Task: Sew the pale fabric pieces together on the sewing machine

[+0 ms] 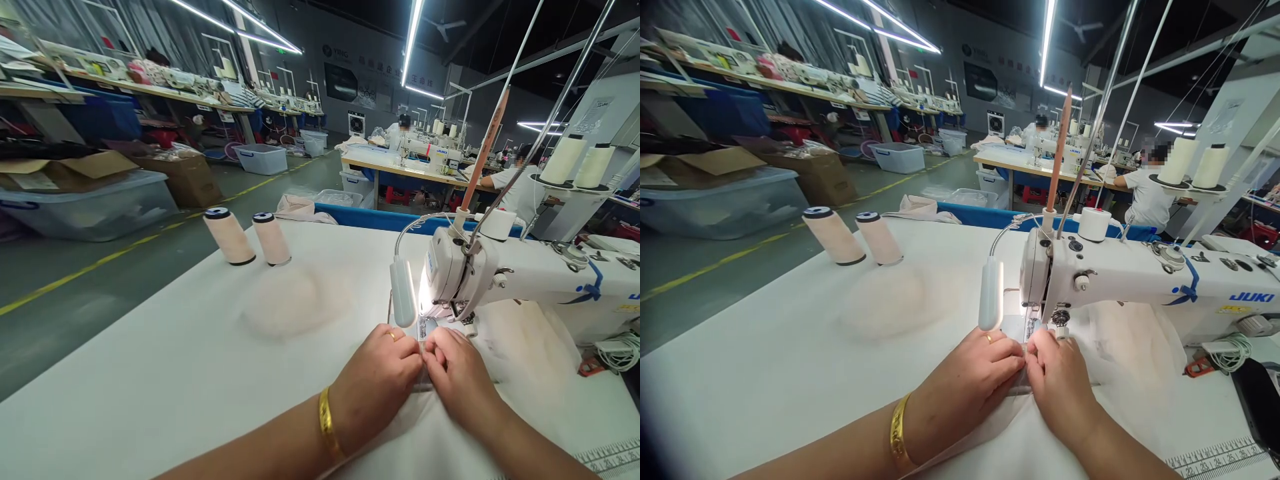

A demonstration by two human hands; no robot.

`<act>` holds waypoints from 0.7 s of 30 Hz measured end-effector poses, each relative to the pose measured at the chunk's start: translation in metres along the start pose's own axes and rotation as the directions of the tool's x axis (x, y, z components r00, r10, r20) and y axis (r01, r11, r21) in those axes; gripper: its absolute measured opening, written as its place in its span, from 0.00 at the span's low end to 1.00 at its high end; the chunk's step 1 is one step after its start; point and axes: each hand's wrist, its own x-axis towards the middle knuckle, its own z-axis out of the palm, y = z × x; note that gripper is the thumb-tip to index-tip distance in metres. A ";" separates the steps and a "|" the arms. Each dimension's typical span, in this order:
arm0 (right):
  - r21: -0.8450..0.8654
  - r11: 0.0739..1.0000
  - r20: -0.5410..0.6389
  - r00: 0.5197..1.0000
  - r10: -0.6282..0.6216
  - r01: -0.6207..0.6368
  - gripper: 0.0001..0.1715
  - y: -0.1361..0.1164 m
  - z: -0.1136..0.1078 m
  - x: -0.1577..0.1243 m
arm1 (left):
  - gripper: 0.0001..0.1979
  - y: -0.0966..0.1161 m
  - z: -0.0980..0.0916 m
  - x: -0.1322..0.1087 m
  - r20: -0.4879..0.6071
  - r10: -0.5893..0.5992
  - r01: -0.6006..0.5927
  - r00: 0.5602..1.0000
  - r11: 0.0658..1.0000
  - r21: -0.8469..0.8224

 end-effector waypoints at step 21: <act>-0.224 0.952 0.021 0.978 -0.209 0.209 0.18 0.018 -0.006 -0.003 | 0.11 -0.009 -0.002 0.006 0.185 -0.078 0.068 0.980 0.996 0.064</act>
